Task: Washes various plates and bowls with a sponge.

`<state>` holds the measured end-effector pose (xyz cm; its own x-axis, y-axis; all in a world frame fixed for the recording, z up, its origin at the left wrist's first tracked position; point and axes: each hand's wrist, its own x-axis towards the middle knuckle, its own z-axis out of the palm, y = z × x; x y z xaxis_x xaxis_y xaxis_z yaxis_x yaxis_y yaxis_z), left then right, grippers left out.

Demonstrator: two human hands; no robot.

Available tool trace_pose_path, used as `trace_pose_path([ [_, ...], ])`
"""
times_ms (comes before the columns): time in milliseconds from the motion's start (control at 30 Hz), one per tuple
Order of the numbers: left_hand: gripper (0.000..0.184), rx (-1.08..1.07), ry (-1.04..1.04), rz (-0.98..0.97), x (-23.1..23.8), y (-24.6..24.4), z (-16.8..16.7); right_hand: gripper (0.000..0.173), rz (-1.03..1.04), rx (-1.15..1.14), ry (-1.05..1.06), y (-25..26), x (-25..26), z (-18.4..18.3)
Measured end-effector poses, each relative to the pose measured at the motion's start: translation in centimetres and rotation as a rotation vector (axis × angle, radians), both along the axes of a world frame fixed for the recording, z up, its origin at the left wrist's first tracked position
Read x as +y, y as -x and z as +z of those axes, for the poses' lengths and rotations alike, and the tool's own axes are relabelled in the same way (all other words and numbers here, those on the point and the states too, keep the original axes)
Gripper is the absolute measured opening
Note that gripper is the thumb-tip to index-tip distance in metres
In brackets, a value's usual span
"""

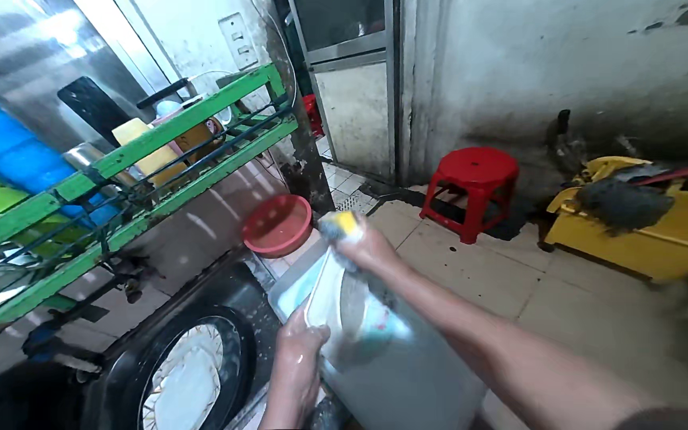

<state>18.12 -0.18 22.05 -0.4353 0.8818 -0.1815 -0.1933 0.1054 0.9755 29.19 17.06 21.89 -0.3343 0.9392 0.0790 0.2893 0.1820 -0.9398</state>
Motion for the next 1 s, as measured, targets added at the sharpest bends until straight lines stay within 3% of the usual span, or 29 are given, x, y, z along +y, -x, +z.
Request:
trace_pose_path([
  [67, 0.061, 0.014, 0.015, -0.002, 0.0, 0.0, 0.2, 0.067, -0.046, -0.003, 0.158, 0.1, 2.0, 0.7],
  [100, 0.062, 0.016, 0.03, -0.005, 0.3, 0.1, 0.5, 0.065, -0.027, -0.039, 0.098, 0.3, 1.2, 1.2],
  [167, 0.059, 0.01, 0.056, -0.009, 0.7, 0.7, 1.0, 0.062, 0.101, -0.052, -0.204, 1.1, -3.3, 1.5],
  [233, 0.036, -0.003, 0.041, 0.045, 0.7, 1.0, 0.8, 0.062, 0.282, -0.034, -0.471, 1.9, -6.9, 0.8],
  [267, 0.035, -0.016, 0.022, 0.06, 0.5, 1.1, 0.7, 0.062, 0.324, -0.036, -0.521, 2.1, -7.2, 0.4],
  [367, 0.067, -0.033, 0.027, 0.016, -0.5, 1.3, 0.6, 0.062, 0.222, -0.001, -0.114, 2.0, -3.1, 1.0],
  [467, 0.07, -0.02, 0.073, -0.021, -1.0, 0.8, 1.2, 0.067, 0.082, 0.198, 0.301, 1.6, 3.3, 1.3],
  [533, 0.073, -0.011, 0.143, -0.112, -1.1, 1.3, 2.1, 0.067, 0.089, 0.222, 0.268, 1.7, 3.1, 2.3],
  [600, 0.069, -0.006, 0.224, -0.183, -1.1, 1.8, 3.3, 0.068, 0.161, 0.098, 0.073, 2.4, -0.3, 4.5],
  [667, 0.06, -0.075, 0.184, -0.111, -1.0, 1.9, 3.8, 0.064, 0.312, -0.009, -0.123, 3.1, -4.2, 6.5],
  [733, 0.056, -0.173, 0.045, -0.01, -1.1, 1.9, 3.1, 0.06, 0.379, -0.001, -0.193, 3.5, -4.6, 7.0],
  [800, 0.051, -0.29, -0.109, 0.057, -1.1, 2.3, 2.3, 0.053, 0.245, 0.018, -0.161, 3.9, -1.9, 5.2],
  [867, 0.042, -0.406, -0.248, 0.118, -0.9, 3.1, 1.8, 0.058, 0.113, -0.018, -0.101, 3.5, 0.3, 2.2],
  [933, 0.035, -0.468, -0.33, 0.191, -0.2, 4.1, 1.7, 0.062, 0.1, -0.057, -0.133, 3.1, -1.2, -0.6],
  [1000, 0.035, -0.476, -0.352, 0.256, 0.3, 4.4, 1.2, 0.062, 0.23, -0.089, -0.227, 2.9, -5.0, -1.6],
])
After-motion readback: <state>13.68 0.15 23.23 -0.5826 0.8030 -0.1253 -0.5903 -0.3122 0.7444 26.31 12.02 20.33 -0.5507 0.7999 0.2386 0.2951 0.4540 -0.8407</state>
